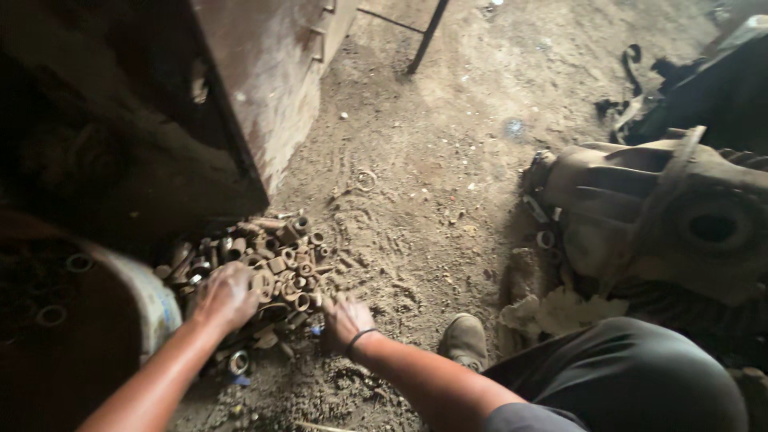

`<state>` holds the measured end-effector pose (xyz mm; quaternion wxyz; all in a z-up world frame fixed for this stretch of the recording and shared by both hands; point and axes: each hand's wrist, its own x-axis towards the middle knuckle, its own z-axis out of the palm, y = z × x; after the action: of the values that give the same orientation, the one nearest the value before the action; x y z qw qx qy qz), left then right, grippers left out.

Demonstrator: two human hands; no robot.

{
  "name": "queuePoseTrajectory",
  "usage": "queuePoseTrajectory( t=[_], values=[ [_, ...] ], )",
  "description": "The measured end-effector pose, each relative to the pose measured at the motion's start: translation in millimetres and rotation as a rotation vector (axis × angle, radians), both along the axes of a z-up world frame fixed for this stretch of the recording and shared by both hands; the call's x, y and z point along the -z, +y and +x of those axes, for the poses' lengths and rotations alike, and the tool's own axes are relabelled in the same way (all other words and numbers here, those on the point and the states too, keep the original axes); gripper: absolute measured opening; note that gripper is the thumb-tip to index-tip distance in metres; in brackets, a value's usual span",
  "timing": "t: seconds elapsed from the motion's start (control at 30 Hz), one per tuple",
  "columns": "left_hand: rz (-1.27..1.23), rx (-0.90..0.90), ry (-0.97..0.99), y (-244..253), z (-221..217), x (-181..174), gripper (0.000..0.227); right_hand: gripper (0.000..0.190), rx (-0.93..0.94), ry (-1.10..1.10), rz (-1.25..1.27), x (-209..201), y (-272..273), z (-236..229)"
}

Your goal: The person sorts a pile of small metal parts, including nuts, bolts, and washers, from the floor into a black bucket. The person uses both hands to pick up handfuls of parts and transfer them into the bucket, occasionally adjusting the pile to gather more items.

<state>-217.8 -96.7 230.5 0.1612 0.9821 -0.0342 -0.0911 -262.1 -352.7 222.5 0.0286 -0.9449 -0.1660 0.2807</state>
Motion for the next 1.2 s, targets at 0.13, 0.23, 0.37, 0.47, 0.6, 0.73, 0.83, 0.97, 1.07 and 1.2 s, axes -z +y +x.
queuePoseTrajectory(
  t=[0.13, 0.23, 0.37, 0.47, 0.6, 0.73, 0.83, 0.97, 1.07, 1.2],
  values=[
    [-0.048, 0.036, -0.088, 4.6, -2.1, 20.9, 0.041, 0.030, -0.058, -0.173, 0.164, 42.6, -17.7, -10.8],
    [0.017, 0.028, 0.033, 5.2, 3.2, 31.5, 0.044, 0.030, -0.039, -0.128, 0.139, 56.0, -17.7, -11.7],
    [0.052, 0.046, 0.037, 5.5, -1.3, 28.1, 0.040, 0.039, -0.091, -0.223, 0.181, 74.4, -22.5, -7.7],
    [-0.090, 0.085, -0.086, -0.6, -2.6, 18.6, 0.030, 0.037, -0.034, -0.252, 0.191, 105.7, -33.3, -5.3],
    [-0.076, 0.063, -0.105, -9.0, -10.8, 4.6, 0.029, 0.022, -0.020, -0.208, 0.122, 134.2, -44.4, 4.9],
    [-0.036, 0.036, 0.061, -19.3, -15.2, -14.0, 0.027, 0.029, 0.222, -0.012, 0.284, 124.4, -40.7, 34.0],
    [0.021, 0.066, 0.098, -22.4, -15.6, -20.3, 0.023, 0.019, 0.469, 0.095, 0.529, 93.3, -32.0, 51.6],
    [-0.049, 0.072, 0.025, -26.9, -9.6, -15.7, 0.022, 0.018, 0.783, 0.310, 0.772, 55.1, -15.3, 61.6],
    [-0.121, 0.099, -0.086, -29.2, -3.1, -8.1, 0.027, 0.016, 0.625, 0.398, 0.911, 67.6, -8.7, 68.9],
    [-0.084, 0.098, -0.047, -31.1, -1.1, -8.2, 0.035, 0.028, 0.599, 1.177, 0.881, 114.2, -3.6, 42.9]
  ],
)
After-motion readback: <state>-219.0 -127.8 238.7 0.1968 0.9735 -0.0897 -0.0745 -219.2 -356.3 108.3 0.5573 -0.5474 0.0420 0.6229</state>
